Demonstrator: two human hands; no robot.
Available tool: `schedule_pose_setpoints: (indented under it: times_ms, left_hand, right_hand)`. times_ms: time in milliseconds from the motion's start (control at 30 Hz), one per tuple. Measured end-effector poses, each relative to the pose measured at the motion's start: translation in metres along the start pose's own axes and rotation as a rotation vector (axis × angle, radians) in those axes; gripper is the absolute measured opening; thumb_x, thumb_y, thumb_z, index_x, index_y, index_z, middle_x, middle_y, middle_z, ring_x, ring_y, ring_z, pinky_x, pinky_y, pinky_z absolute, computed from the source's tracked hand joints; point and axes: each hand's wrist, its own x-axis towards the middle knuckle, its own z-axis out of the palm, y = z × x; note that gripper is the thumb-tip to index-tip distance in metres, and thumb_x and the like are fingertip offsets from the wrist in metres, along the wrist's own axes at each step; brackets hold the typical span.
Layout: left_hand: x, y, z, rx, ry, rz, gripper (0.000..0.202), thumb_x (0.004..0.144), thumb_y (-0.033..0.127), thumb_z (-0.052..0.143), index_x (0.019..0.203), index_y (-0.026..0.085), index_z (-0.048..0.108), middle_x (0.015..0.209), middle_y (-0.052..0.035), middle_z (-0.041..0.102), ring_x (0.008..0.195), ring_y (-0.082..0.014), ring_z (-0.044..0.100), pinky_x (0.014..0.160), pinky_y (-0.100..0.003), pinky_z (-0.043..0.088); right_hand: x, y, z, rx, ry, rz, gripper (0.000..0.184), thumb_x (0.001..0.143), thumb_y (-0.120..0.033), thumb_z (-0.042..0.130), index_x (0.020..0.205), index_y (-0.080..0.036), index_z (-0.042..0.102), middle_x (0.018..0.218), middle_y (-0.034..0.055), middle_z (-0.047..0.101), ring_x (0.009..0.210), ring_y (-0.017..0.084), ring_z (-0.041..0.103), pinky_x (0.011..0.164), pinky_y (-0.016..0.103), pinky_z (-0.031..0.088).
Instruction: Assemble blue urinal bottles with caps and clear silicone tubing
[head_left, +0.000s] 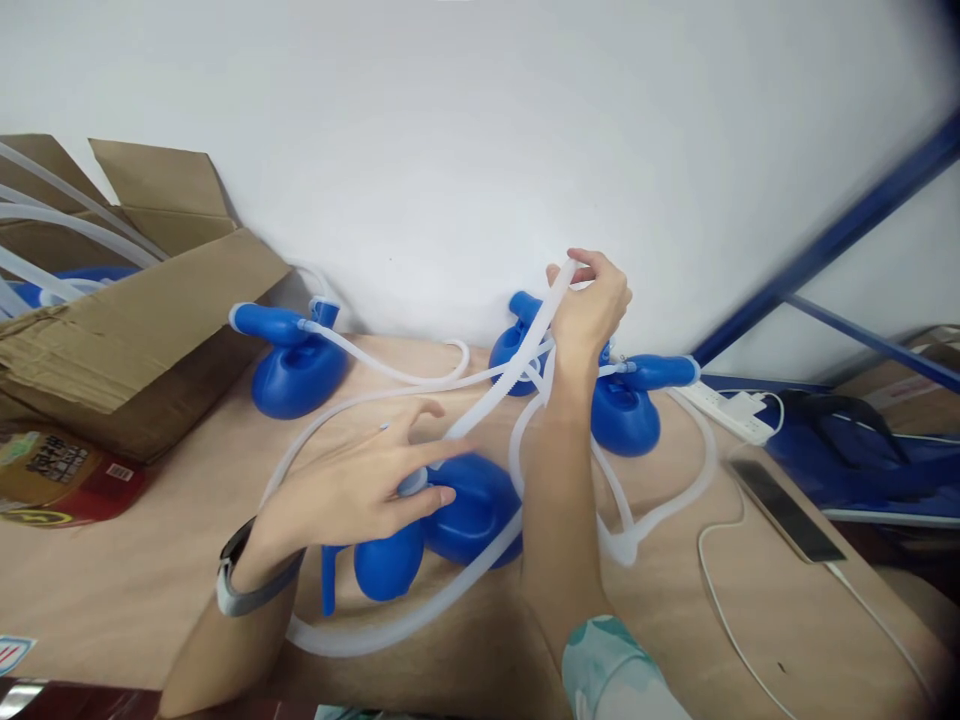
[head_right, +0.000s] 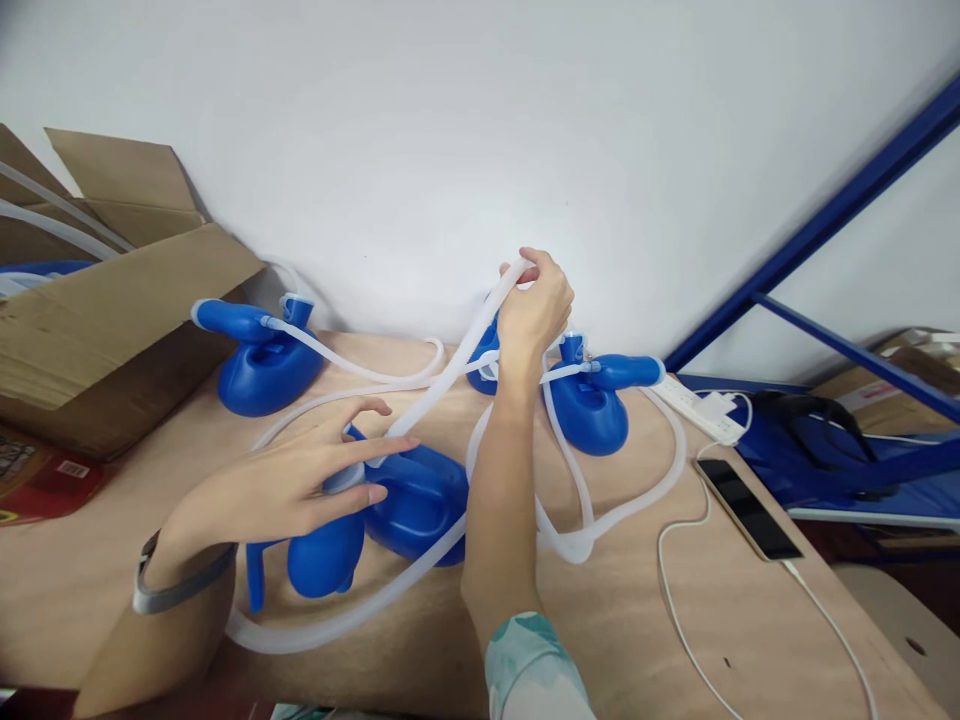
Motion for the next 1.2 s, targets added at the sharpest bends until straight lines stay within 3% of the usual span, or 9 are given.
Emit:
schedule_pose_setpoints:
  times_ms: [133, 200, 300, 433, 600, 700, 867, 1033, 1200]
  left_hand:
    - [0.008, -0.006, -0.008, -0.095, -0.024, 0.051, 0.047, 0.101, 0.043, 0.065, 0.147, 0.035, 0.066, 0.141, -0.0058, 0.068, 0.129, -0.0297, 0.065, 0.115, -0.042, 0.05]
    - [0.009, -0.007, -0.015, -0.158, 0.028, 0.027, 0.039, 0.101, 0.036, 0.064, 0.139, 0.031, 0.071, 0.131, -0.0062, 0.072, 0.119, -0.0264, 0.069, 0.108, -0.038, 0.054]
    - [0.008, -0.007, -0.022, -0.221, 0.086, 0.025, 0.031, 0.101, 0.03, 0.061, 0.129, 0.026, 0.074, 0.121, -0.0077, 0.074, 0.107, -0.0242, 0.072, 0.1, -0.037, 0.058]
    - [0.006, -0.01, -0.025, -0.243, 0.101, 0.12, 0.028, 0.098, 0.028, 0.064, 0.124, 0.024, 0.075, 0.133, -0.0101, 0.073, 0.125, -0.0289, 0.068, 0.113, -0.044, 0.053]
    - [-0.003, -0.014, -0.033, -0.278, 0.165, 0.134, 0.031, 0.099, 0.03, 0.066, 0.129, 0.027, 0.074, 0.134, -0.009, 0.076, 0.126, -0.0286, 0.071, 0.11, -0.042, 0.056]
    - [-0.009, -0.012, -0.036, -0.41, 0.442, -0.002, 0.027, 0.098, 0.031, 0.066, 0.122, 0.032, 0.077, 0.119, -0.0037, 0.08, 0.098, -0.0251, 0.077, 0.088, -0.041, 0.063]
    - [-0.008, -0.01, -0.032, -0.567, 1.149, -0.125, 0.017, 0.091, 0.033, 0.061, 0.083, 0.027, 0.076, 0.084, 0.0018, 0.075, 0.078, -0.023, 0.073, 0.079, -0.049, 0.061]
    - [0.003, -0.017, -0.028, -0.431, 1.311, -0.104, 0.018, 0.087, 0.032, 0.061, 0.073, 0.024, 0.07, 0.081, 0.0012, 0.073, 0.075, -0.0222, 0.072, 0.075, -0.048, 0.061]
    - [0.02, -0.023, -0.025, -0.314, 1.523, 0.183, 0.014, 0.077, 0.021, 0.062, 0.068, 0.019, 0.072, 0.068, -0.001, 0.072, 0.056, -0.0198, 0.067, 0.054, -0.04, 0.054]
  right_hand:
    - [-0.015, -0.005, -0.025, -0.098, -0.102, -0.156, 0.053, 0.1, -0.037, 0.056, 0.15, -0.019, 0.057, 0.125, 0.0174, 0.064, 0.123, 0.037, 0.063, 0.103, 0.057, 0.052]
    - [-0.038, -0.015, -0.052, -0.203, -0.217, -0.357, 0.073, 0.099, -0.042, 0.061, 0.165, -0.02, 0.039, 0.148, 0.0232, 0.049, 0.137, 0.043, 0.055, 0.109, 0.06, 0.049]
    - [-0.084, -0.033, -0.089, -0.271, -0.456, -0.719, 0.084, 0.096, -0.046, 0.071, 0.169, -0.035, 0.03, 0.169, 0.0169, 0.034, 0.158, 0.05, 0.028, 0.118, 0.074, 0.036]
    - [-0.127, -0.045, -0.093, -0.098, -0.701, -1.135, 0.072, 0.099, -0.044, 0.072, 0.164, -0.033, 0.042, 0.162, 0.0101, 0.052, 0.158, 0.038, 0.036, 0.128, 0.069, 0.029]
    - [-0.129, -0.033, -0.064, 0.04, -0.574, -1.079, 0.043, 0.109, -0.045, 0.057, 0.15, -0.03, 0.061, 0.106, 0.0032, 0.077, 0.103, 0.021, 0.07, 0.119, 0.052, 0.044]
    - [-0.121, -0.023, -0.06, 0.116, -0.539, -1.063, 0.034, 0.111, -0.039, 0.054, 0.14, -0.028, 0.069, 0.089, 0.002, 0.075, 0.087, 0.019, 0.069, 0.092, 0.038, 0.053]
    - [-0.117, -0.017, -0.064, 0.206, -0.688, -0.952, 0.034, 0.112, -0.039, 0.05, 0.121, -0.016, 0.073, 0.099, 0.0069, 0.079, 0.087, 0.021, 0.07, 0.079, 0.034, 0.049]
    - [-0.117, -0.018, -0.066, 0.302, -0.746, -0.928, 0.038, 0.112, -0.041, 0.047, 0.11, -0.013, 0.073, 0.096, 0.0087, 0.078, 0.086, 0.023, 0.069, 0.076, 0.036, 0.047]
    - [-0.116, -0.016, -0.063, 0.311, -0.719, -0.88, 0.033, 0.112, -0.036, 0.047, 0.122, -0.015, 0.071, 0.111, 0.0095, 0.08, 0.097, 0.024, 0.072, 0.085, 0.038, 0.047]
